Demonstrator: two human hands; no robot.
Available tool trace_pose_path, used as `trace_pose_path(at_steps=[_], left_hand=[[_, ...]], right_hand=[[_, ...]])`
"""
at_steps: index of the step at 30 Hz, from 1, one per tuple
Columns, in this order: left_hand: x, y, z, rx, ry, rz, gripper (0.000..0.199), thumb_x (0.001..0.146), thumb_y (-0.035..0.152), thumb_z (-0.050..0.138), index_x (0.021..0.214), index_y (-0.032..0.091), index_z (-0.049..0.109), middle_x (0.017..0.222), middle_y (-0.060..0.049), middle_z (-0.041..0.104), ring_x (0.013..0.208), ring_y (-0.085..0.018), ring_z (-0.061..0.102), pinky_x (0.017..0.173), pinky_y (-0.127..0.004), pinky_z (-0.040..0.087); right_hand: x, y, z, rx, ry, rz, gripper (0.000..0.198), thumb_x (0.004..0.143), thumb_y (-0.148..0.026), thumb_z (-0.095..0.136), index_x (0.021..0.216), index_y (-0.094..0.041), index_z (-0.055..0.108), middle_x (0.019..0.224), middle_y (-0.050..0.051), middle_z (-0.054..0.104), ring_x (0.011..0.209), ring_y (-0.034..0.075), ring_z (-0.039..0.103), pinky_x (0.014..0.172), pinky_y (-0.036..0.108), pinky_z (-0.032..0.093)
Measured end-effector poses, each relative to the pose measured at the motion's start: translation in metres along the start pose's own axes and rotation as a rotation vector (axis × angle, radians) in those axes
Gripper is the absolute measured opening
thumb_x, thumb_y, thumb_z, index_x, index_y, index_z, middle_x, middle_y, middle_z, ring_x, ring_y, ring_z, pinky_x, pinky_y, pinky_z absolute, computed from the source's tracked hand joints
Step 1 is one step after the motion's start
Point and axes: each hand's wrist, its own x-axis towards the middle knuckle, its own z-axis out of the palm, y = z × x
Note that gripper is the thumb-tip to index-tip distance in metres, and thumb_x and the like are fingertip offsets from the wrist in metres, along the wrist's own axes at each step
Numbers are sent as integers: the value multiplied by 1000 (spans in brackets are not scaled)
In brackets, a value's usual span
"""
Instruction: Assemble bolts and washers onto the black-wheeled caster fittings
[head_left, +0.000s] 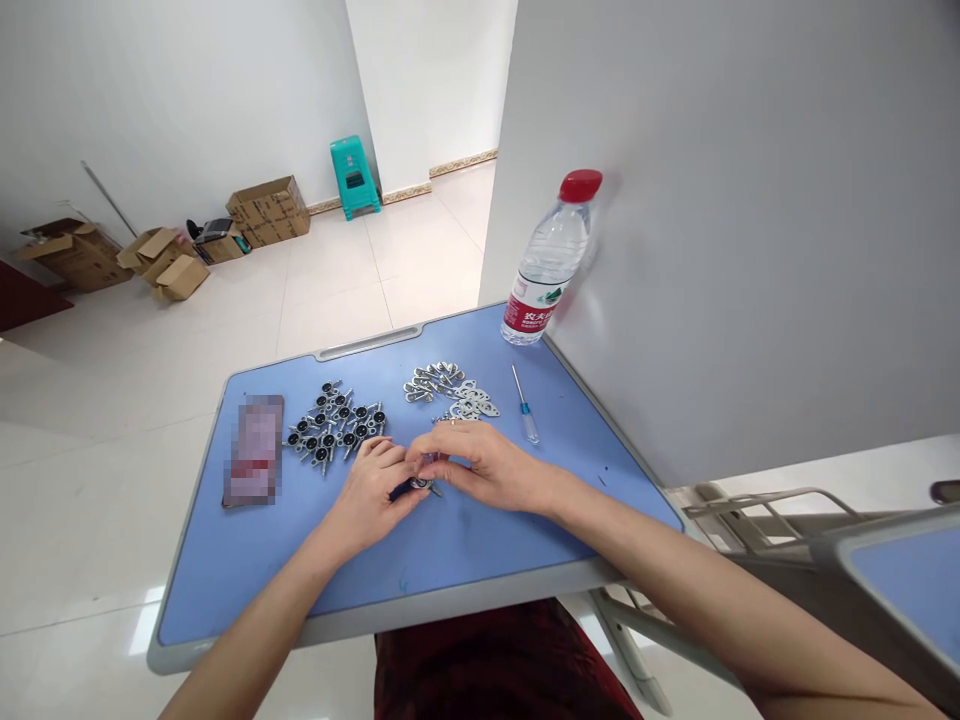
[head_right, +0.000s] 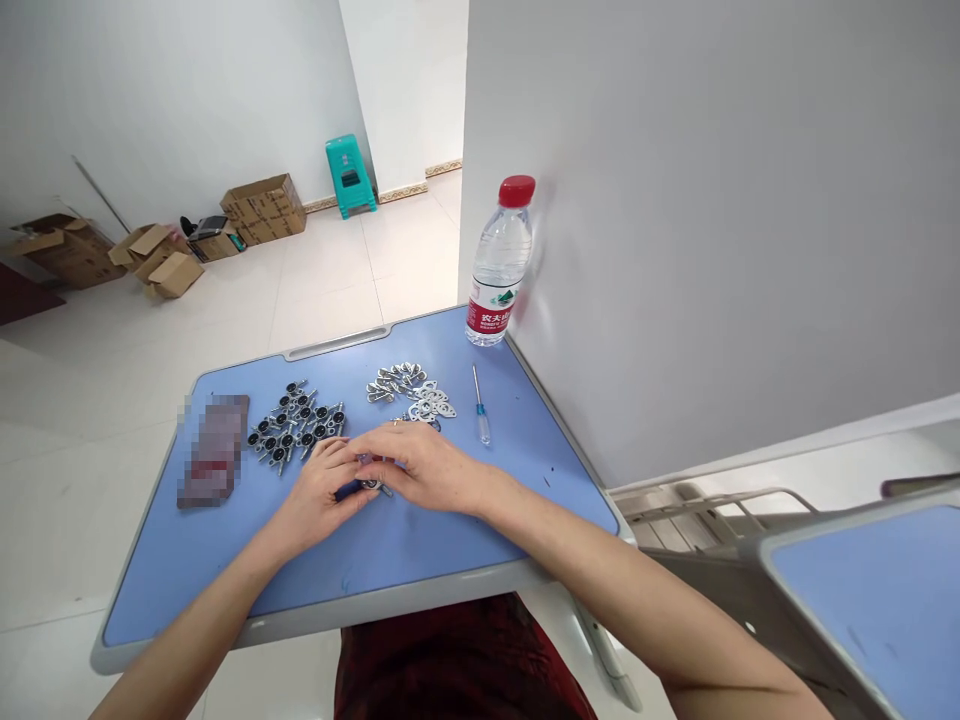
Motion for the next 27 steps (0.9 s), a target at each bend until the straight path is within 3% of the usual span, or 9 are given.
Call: trace_pose_path(at_steps=[5,11,17,23,27], left_hand=[[-1,0,1,21,-23,-20,7,90,26,60,92,22,65,87,-1,67,85,-18,58,96,-43,40],[-1,1,2,-12,2,-16,8,89,22,60,94,24,66,100,-1,69,92,-19,60,99,-44,38],[-2,1,2,-38,-24,-41,10,88,20,61,96,23,65,97,-1,68,99,-21,59,100,-43,37],[-2,1,3,-24,-22,-62,8,88,21,62,95,23,65,89,0,64,88,-19,57,97,-42,37],[-3,2,3,-27,-28,-61,8,87,20,63,95,22,64,87,0,64,86,-18,57,98,-41,36]], right_hand=[[-1,2,7,-68,77,72,22,97,-35,51,84,-18,57,69,0,61,60,11,54,60,22,44],[-3,3,13,-287,-9,9,26,101,-30,39,111,-17,59,75,3,61,63,14,53,57,25,44],[-1,-9,-1,-154,-133,6,36,99,-16,30,133,-15,42,99,10,66,83,18,60,72,31,50],[-3,1,10,-228,58,65,18,99,-29,44,93,-17,56,72,2,65,59,13,57,56,24,43],[-4,3,11,-277,83,58,20,100,-29,42,98,-17,56,75,4,66,62,14,58,57,24,43]])
